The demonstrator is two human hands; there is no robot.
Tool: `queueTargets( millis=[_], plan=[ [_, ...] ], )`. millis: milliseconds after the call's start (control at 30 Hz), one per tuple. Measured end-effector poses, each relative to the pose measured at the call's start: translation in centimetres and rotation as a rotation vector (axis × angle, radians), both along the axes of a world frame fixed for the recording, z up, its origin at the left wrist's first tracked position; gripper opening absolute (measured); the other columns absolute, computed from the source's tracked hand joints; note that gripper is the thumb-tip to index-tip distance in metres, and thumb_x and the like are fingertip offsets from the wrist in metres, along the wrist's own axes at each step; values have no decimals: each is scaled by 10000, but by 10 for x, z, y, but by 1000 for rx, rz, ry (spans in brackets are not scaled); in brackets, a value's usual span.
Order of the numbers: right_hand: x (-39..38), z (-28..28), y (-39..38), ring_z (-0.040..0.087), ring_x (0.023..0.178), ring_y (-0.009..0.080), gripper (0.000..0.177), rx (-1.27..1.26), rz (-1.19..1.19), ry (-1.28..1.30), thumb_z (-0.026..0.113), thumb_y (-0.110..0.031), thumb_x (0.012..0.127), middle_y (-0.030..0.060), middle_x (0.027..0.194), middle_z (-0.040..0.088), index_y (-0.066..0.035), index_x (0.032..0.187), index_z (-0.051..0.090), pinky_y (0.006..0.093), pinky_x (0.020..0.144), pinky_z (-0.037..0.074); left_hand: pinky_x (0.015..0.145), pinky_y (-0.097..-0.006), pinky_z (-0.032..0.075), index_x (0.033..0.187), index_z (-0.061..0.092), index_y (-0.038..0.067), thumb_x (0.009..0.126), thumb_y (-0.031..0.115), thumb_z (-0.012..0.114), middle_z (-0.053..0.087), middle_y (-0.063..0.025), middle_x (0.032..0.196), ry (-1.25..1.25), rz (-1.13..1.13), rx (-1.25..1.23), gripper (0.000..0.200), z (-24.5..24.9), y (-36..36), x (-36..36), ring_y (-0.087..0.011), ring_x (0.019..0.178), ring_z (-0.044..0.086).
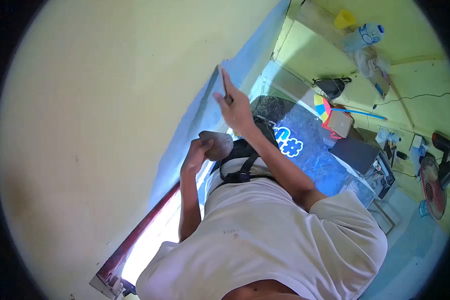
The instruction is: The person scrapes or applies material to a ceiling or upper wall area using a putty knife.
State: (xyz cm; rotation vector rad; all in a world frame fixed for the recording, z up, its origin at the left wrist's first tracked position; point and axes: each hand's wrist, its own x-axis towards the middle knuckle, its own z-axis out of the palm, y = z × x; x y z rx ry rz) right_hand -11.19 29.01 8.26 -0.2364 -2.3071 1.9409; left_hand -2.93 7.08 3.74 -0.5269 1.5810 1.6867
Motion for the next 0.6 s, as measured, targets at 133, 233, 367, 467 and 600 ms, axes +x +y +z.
queueTargets(
  millis=[133, 233, 367, 467, 600],
  plan=[
    [-10, 2, 6, 419, 635, 191, 721, -52, -13, -22, 677, -134, 950, 199, 799, 518, -127, 1589, 345, 303, 648, 466, 859, -364, 588, 1166, 650, -61, 1018, 208, 646, 714, -126, 1093, 17, 78, 44, 307, 10, 8, 2, -202, 977, 706],
    [-3, 1, 7, 377, 638, 140, 729, -36, 19, -34, 682, -141, 949, 177, 785, 482, -102, 1589, 335, 290, 619, 441, 855, -363, 587, 1167, 650, -58, 1015, 206, 652, 714, -116, 1092, -2, 44, -9, 304, 6, 5, 2, -197, 969, 706],
    [-18, -15, 4, 310, 591, 76, 726, -161, -72, 23, 659, -125, 964, -1, 686, 285, -117, 1602, 312, 271, 521, 310, 866, -362, 584, 1165, 651, -58, 1013, 202, 656, 712, -113, 1099, 19, 41, 68, 302, -6, -2, 5, -199, 981, 704],
    [-17, -14, 7, 320, 591, 72, 726, -110, -37, 61, 660, -124, 963, -10, 674, 305, -97, 1599, 309, 271, 512, 313, 861, -359, 588, 1168, 655, -50, 1015, 202, 655, 716, -108, 1083, 15, 71, 84, 295, 1, 2, 8, -196, 969, 707],
    [-13, -6, 9, 325, 596, 73, 712, -43, -20, 44, 666, -143, 968, -1, 662, 320, -84, 1591, 326, 274, 514, 318, 867, -364, 593, 1210, 642, -41, 1018, 187, 647, 718, -115, 1097, 3, 59, 76, 299, 0, 3, 6, -206, 992, 709]
  ],
)
